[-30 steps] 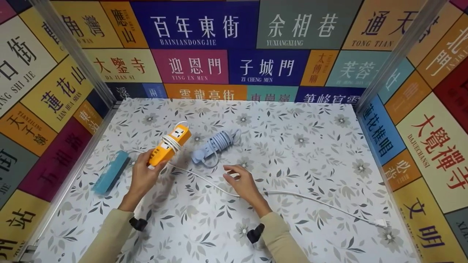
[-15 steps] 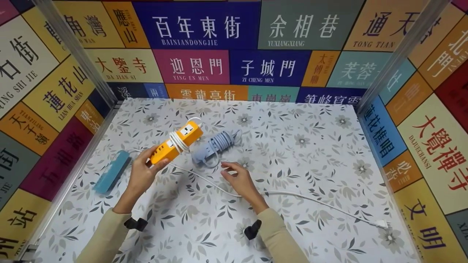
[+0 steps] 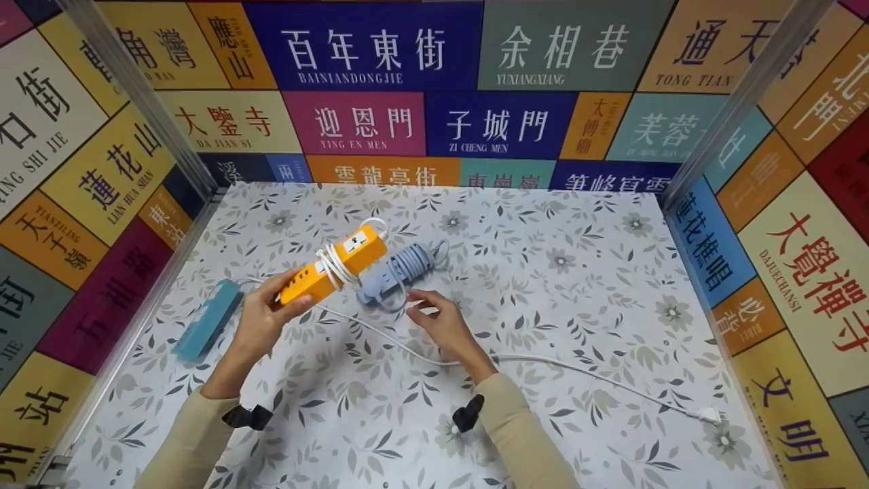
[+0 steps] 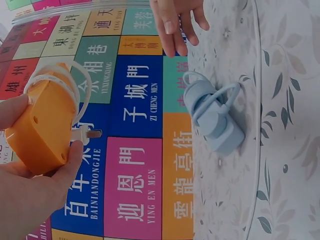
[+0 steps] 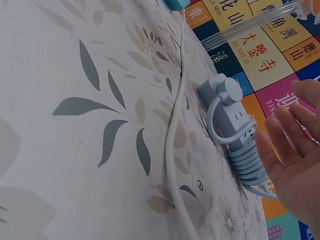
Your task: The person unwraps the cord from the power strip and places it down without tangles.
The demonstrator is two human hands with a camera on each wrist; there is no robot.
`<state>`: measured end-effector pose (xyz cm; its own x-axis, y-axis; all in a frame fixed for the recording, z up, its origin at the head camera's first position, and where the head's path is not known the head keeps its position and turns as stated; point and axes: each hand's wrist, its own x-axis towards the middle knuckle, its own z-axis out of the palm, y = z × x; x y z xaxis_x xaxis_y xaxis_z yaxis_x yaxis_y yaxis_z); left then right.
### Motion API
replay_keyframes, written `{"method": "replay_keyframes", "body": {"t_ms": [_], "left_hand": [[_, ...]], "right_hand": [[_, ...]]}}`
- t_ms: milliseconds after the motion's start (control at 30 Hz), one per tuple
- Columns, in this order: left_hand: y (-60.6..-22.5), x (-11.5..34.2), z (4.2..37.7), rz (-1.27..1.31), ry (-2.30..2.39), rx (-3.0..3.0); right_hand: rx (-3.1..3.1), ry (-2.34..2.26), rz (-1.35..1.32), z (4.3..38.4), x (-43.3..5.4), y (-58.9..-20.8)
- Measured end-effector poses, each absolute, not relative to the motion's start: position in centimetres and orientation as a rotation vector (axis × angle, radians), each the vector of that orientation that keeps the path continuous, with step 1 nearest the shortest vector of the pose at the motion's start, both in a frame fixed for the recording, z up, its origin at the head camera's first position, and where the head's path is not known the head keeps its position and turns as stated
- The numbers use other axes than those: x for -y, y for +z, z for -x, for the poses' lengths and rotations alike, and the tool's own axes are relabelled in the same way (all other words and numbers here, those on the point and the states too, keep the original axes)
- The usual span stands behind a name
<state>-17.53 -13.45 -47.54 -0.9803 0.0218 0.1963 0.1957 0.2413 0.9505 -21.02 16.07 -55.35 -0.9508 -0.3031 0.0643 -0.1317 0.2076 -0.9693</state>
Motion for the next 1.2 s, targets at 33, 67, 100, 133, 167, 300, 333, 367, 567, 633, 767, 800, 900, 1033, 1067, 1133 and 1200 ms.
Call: {"method": "replay_keyframes", "body": {"t_ms": [33,67,100,133,167,300,333,367,567,633,767,800,900,1033,1067,1133,1200], "left_hand": [[-47.4,13.5,17.5,0.220,-1.858,2.360],[-47.3,13.5,17.5,0.236,-1.874,2.360],[-47.1,13.5,17.4,0.253,-1.888,2.358],[-46.9,13.6,17.4,0.269,-1.901,2.356],[-46.8,13.6,17.3,0.283,-1.913,2.354],[-46.3,13.6,17.1,0.333,-1.928,2.367],[-46.2,13.6,17.0,0.346,-1.928,2.373],[-46.1,13.6,16.9,0.361,-1.929,2.378],[-45.9,13.3,16.5,0.470,-1.961,2.423],[-46.0,13.2,16.4,0.499,-1.962,2.443],[-46.1,12.7,16.3,0.539,-1.964,2.463],[-46.2,12.6,16.2,0.542,-1.958,2.469],[-46.4,12.3,16.1,0.552,-1.951,2.480],[-46.9,12.0,16.1,0.561,-1.960,2.482],[-47.1,11.9,16.1,0.561,-1.962,2.483],[-47.4,11.7,16.2,0.559,-1.965,2.480],[-47.7,11.6,16.2,0.557,-1.964,2.477]], "right_hand": [[-2.321,-1.851,0.421,21.3,-16.2,-55.7],[-2.314,-1.856,0.421,21.6,-16.4,-56.1],[-2.306,-1.864,0.425,21.9,-16.6,-56.4],[-2.296,-1.875,0.427,22.2,-16.8,-56.8],[-2.287,-1.887,0.428,22.6,-17.0,-57.2],[-2.272,-1.932,0.426,23.4,-17.8,-57.4],[-2.262,-1.949,0.423,23.6,-18.0,-57.2],[-2.252,-1.964,0.417,23.8,-18.2,-57.0],[-2.236,-1.984,0.394,24.9,-19.4,-54.7],[-2.252,-1.961,0.393,25.2,-19.7,-53.8],[-2.263,-1.908,0.417,25.7,-20.2,-52.1],[-2.268,-1.889,0.426,25.9,-20.3,-51.6],[-2.296,-1.825,0.436,26.4,-20.3,-50.0],[-2.359,-1.713,0.435,27.1,-20.1,-47.3],[-2.378,-1.678,0.439,27.2,-20.0,-46.7],[-2.409,-1.615,0.456,27.4,-19.8,-45.5],[-2.438,-1.544,0.478,27.6,-19.5,-44.4]]}}
